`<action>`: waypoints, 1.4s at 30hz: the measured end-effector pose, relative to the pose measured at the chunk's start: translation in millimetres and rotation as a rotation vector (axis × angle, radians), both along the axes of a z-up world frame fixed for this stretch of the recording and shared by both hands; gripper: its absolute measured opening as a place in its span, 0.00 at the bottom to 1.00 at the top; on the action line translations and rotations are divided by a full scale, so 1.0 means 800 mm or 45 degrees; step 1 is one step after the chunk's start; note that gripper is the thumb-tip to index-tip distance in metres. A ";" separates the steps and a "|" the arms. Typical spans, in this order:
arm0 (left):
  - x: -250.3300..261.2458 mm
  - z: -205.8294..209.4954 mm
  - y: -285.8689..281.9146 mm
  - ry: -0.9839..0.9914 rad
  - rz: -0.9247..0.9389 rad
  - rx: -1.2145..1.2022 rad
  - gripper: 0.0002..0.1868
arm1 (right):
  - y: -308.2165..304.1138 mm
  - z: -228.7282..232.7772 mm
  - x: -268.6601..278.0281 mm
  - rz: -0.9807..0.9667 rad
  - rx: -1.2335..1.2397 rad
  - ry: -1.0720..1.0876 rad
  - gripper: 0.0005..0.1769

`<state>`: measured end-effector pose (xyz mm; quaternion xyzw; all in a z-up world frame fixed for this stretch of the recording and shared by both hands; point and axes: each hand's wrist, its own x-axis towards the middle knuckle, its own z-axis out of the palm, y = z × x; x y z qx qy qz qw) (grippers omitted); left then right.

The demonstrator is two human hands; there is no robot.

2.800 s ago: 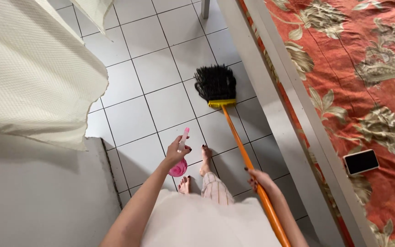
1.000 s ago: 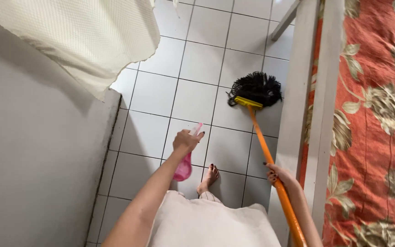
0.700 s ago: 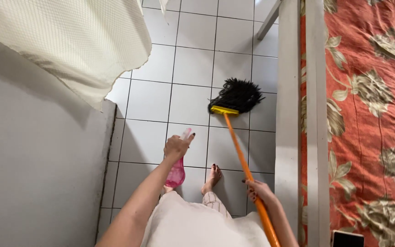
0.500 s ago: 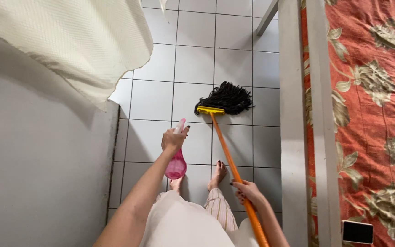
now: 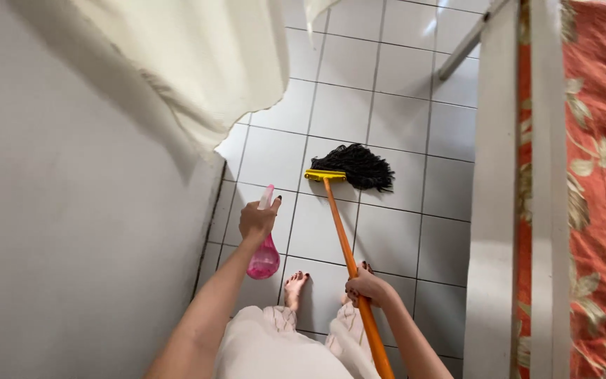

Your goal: Mop the tiled floor in a room using a spray bottle and a mop.

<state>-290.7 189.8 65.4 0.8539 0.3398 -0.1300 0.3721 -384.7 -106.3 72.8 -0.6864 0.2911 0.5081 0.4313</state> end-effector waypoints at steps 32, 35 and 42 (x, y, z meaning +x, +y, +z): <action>-0.080 -0.027 0.081 -0.021 0.015 -0.153 0.28 | 0.071 -0.118 0.006 -0.100 0.324 -0.156 0.20; -0.082 -0.030 0.086 -0.044 0.126 -0.178 0.27 | 0.035 -0.107 -0.053 0.014 0.225 -0.236 0.26; -0.069 -0.058 0.078 -0.140 0.176 -0.154 0.25 | -0.008 -0.061 -0.076 -0.017 0.060 0.018 0.31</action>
